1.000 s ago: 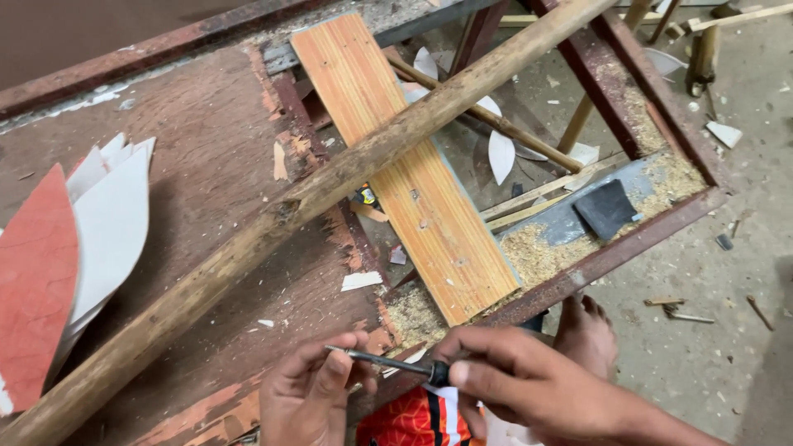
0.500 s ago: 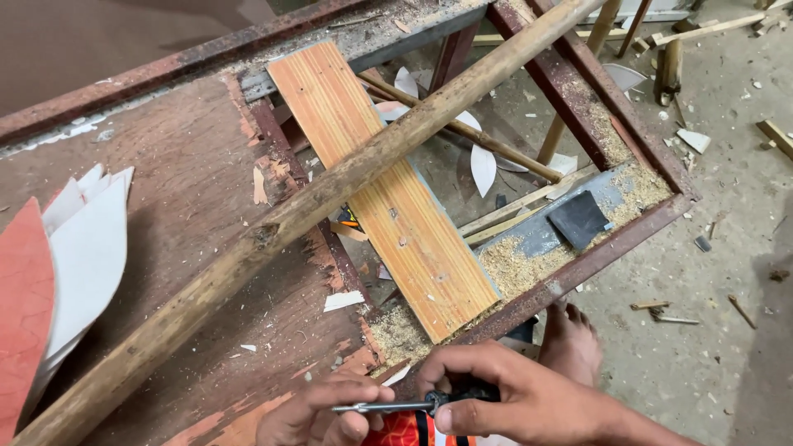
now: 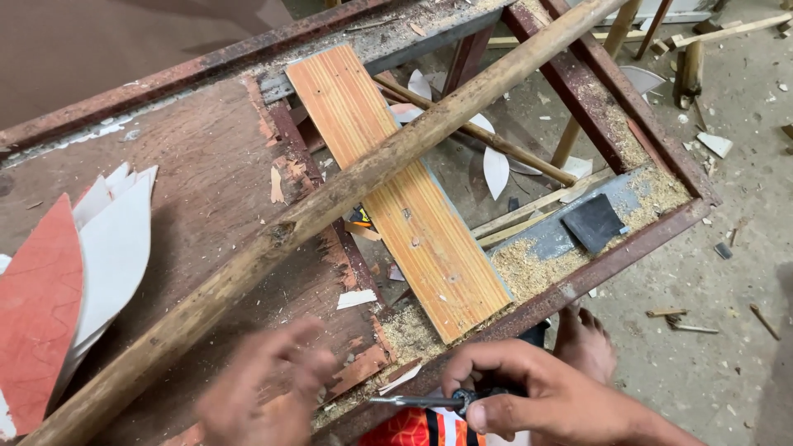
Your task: Assembling and adjusting decorative leaf-shaped components on a frame using a screwdriver and a wooden mallet.
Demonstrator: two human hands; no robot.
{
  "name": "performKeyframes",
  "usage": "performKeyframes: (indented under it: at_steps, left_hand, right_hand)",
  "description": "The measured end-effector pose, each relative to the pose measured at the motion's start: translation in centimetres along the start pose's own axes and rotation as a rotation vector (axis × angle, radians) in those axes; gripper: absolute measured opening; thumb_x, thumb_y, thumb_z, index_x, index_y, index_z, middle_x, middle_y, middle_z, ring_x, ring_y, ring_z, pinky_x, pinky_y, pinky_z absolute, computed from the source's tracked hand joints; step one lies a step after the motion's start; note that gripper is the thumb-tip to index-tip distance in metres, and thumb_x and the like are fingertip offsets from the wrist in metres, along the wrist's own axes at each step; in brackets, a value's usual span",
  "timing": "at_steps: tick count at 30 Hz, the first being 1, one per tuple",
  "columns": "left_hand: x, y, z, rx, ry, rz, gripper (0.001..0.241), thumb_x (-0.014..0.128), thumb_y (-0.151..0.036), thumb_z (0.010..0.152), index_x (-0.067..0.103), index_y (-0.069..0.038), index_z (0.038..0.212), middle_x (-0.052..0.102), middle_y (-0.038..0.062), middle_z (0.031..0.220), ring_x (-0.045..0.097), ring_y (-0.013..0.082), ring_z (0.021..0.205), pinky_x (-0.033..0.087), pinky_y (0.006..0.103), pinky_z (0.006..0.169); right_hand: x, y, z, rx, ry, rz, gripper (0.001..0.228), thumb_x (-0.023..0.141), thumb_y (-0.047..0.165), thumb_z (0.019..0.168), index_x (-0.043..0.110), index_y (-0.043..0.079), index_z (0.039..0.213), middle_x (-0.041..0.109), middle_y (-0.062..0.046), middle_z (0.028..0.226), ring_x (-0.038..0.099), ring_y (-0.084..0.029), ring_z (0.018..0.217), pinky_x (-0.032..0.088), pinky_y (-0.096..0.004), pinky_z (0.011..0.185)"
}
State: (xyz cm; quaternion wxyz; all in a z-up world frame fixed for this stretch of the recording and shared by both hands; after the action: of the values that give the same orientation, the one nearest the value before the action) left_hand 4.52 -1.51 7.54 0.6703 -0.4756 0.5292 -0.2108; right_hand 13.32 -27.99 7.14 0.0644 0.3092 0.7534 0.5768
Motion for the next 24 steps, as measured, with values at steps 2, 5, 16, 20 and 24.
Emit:
performKeyframes:
  at_steps: [2, 5, 16, 20, 24]
  left_hand:
    - [-1.8, 2.2, 2.4, 0.18, -0.114, 0.241, 0.043, 0.07, -0.038, 0.081, 0.074, -0.011, 0.115, 0.073, 0.019, 0.113, 0.081, 0.0249, 0.071, 0.07, 0.0275, 0.034]
    - [-4.1, 7.1, 4.9, 0.587, -0.308, 0.916, 0.047, 0.082, -0.04, 0.089, 0.075, -0.01, 0.125, 0.075, 0.01, 0.131, 0.063, 0.0246, 0.111, 0.049, 0.0405, 0.105]
    - [-7.3, 11.8, 5.7, 0.477, -0.217, 1.43, 0.062, 0.061, -0.075, 0.089, 0.067, -0.037, 0.138, 0.062, -0.011, 0.085, 0.065, 0.0113, 0.068, 0.056, 0.0239, 0.064]
    - [-9.0, 15.4, 4.6, 0.532, -0.321, 1.239, 0.054, 0.072, -0.066, 0.091, 0.077, -0.031, 0.132, 0.073, -0.012, 0.103, 0.071, 0.0089, 0.085, 0.052, 0.0232, 0.069]
    - [-12.4, 24.5, 2.6, 0.275, -0.206, 1.175, 0.068, 0.077, -0.059, 0.074, 0.075, -0.024, 0.133, 0.078, -0.003, 0.107, 0.076, 0.0178, 0.106, 0.053, 0.0297, 0.11]
  right_hand:
    - [-0.3, -0.3, -0.1, 0.023, -0.018, -0.009, 0.033, 0.074, 0.033, 0.092, 0.068, 0.005, 0.106, 0.067, -0.003, 0.099, 0.059, -0.012, 0.089, 0.046, -0.027, 0.079]
    - [-0.5, -0.5, -0.2, 0.013, -0.011, 0.009, 0.032, 0.073, 0.032, 0.094, 0.068, 0.003, 0.106, 0.066, -0.004, 0.097, 0.059, -0.012, 0.087, 0.046, -0.027, 0.077]
    - [-0.8, -0.9, -0.2, 0.088, -0.061, 0.091, 0.032, 0.076, 0.028, 0.091, 0.07, 0.0, 0.106, 0.066, -0.004, 0.088, 0.059, -0.01, 0.075, 0.046, -0.025, 0.062]
    - [-1.0, -0.3, -0.3, 0.082, -0.075, 0.106, 0.032, 0.075, 0.028, 0.092, 0.07, -0.001, 0.106, 0.065, -0.005, 0.085, 0.057, -0.012, 0.074, 0.043, -0.026, 0.064]
    - [-1.3, -0.8, -0.5, 0.122, -0.141, 0.113, 0.03, 0.077, 0.025, 0.089, 0.071, 0.001, 0.106, 0.066, -0.005, 0.086, 0.059, -0.012, 0.073, 0.046, -0.027, 0.063]
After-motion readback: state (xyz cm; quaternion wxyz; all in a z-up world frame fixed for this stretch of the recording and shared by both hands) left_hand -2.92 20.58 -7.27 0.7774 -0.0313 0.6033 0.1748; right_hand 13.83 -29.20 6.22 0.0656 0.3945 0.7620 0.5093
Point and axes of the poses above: each hand's wrist, its own z-axis towards the middle knuckle, its own x-axis out of the palm, y = z × x, the point moved 1 cm from there along z, towards the middle knuckle
